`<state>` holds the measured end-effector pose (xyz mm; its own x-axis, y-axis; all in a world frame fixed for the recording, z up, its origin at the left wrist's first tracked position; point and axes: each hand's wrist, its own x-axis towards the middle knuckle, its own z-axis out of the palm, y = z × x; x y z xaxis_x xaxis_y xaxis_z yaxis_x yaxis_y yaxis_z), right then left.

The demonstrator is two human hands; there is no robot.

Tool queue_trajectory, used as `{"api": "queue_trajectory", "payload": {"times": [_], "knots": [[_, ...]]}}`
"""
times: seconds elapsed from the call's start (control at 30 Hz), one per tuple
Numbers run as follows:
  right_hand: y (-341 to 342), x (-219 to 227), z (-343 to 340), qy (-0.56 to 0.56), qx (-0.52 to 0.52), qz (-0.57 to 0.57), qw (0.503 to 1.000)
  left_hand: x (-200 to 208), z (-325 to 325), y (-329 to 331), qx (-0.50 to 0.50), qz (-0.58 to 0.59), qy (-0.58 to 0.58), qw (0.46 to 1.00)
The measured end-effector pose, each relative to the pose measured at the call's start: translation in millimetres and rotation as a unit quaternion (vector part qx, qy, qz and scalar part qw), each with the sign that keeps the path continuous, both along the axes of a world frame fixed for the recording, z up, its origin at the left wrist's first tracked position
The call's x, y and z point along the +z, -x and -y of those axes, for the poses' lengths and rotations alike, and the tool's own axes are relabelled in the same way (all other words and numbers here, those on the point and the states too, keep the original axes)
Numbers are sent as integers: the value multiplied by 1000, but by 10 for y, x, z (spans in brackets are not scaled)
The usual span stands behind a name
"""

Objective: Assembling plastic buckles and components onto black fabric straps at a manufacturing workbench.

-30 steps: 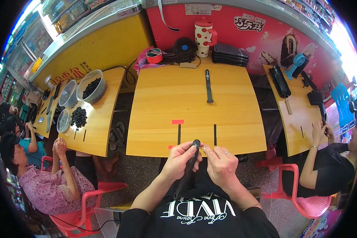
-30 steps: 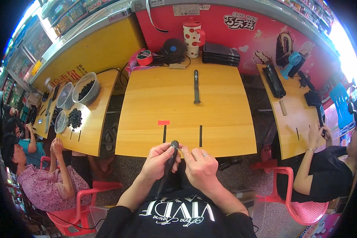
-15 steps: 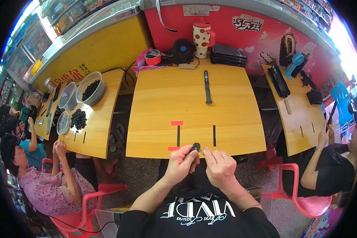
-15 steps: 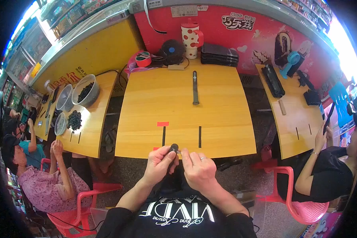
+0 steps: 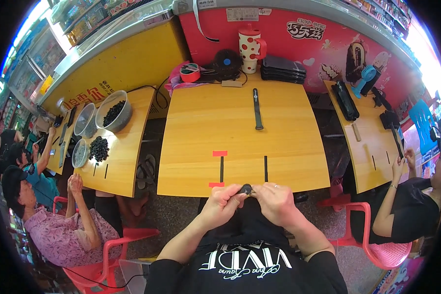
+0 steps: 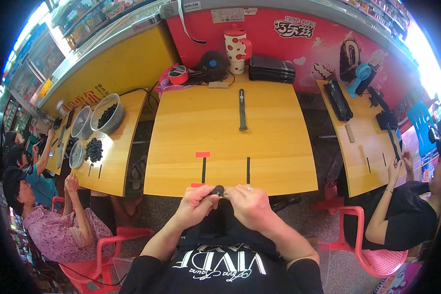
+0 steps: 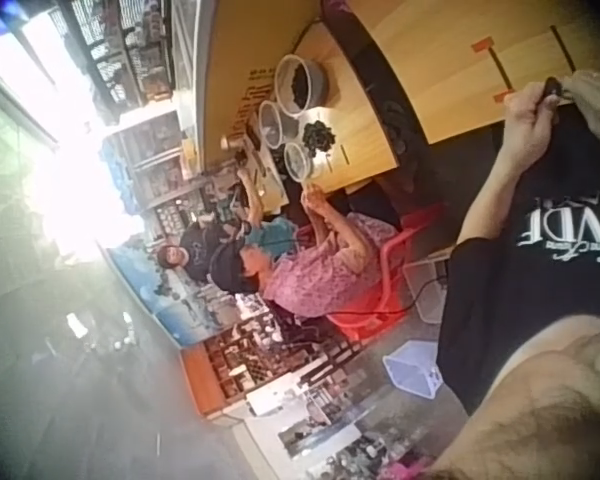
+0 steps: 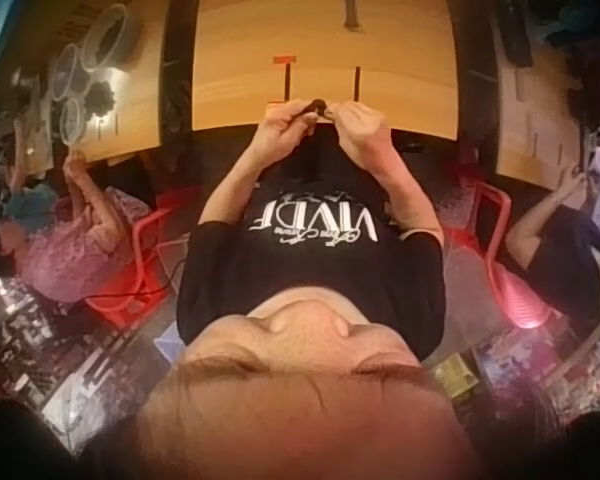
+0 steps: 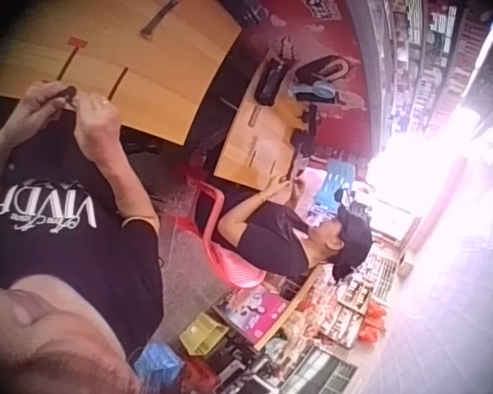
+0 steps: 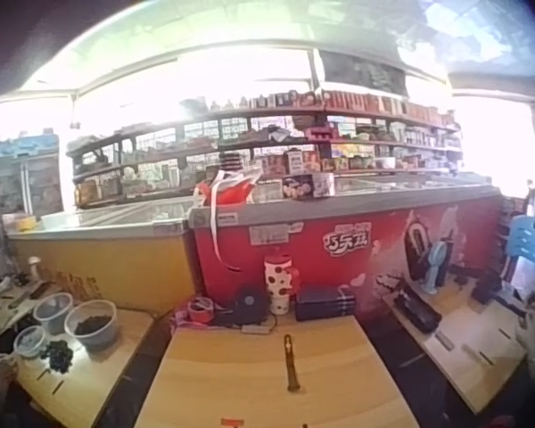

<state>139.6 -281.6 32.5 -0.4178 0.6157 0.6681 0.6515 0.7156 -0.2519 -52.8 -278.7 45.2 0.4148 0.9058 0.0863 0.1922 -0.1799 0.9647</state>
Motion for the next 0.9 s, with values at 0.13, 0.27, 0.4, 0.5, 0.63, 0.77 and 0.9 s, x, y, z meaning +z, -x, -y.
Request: {"api": "queue_trajectory", "payload": {"times": [0.13, 0.27, 0.4, 0.5, 0.63, 0.77, 0.9], "knots": [[-36, 22, 29, 427, 88, -313, 844, -97, 11, 40, -35, -42, -118, 992], [118, -93, 121, 430, 7, -356, 830, -207, -3, -103, 93, -164, -293, 937], [155, 15, 149, 242, -90, -188, 948, -237, 12, -139, 102, -272, -318, 903], [131, 55, 166, 205, -95, -107, 968, -286, 27, -114, 83, -313, -354, 877], [131, 41, 113, 195, -86, -66, 975, -273, -5, -125, 82, -327, -353, 873], [149, -27, 75, 352, -100, -163, 916, -374, -38, -115, 106, -159, -306, 932], [123, -167, 42, 399, -22, -312, 862, -355, -25, -110, 93, -101, -258, 956]]}}
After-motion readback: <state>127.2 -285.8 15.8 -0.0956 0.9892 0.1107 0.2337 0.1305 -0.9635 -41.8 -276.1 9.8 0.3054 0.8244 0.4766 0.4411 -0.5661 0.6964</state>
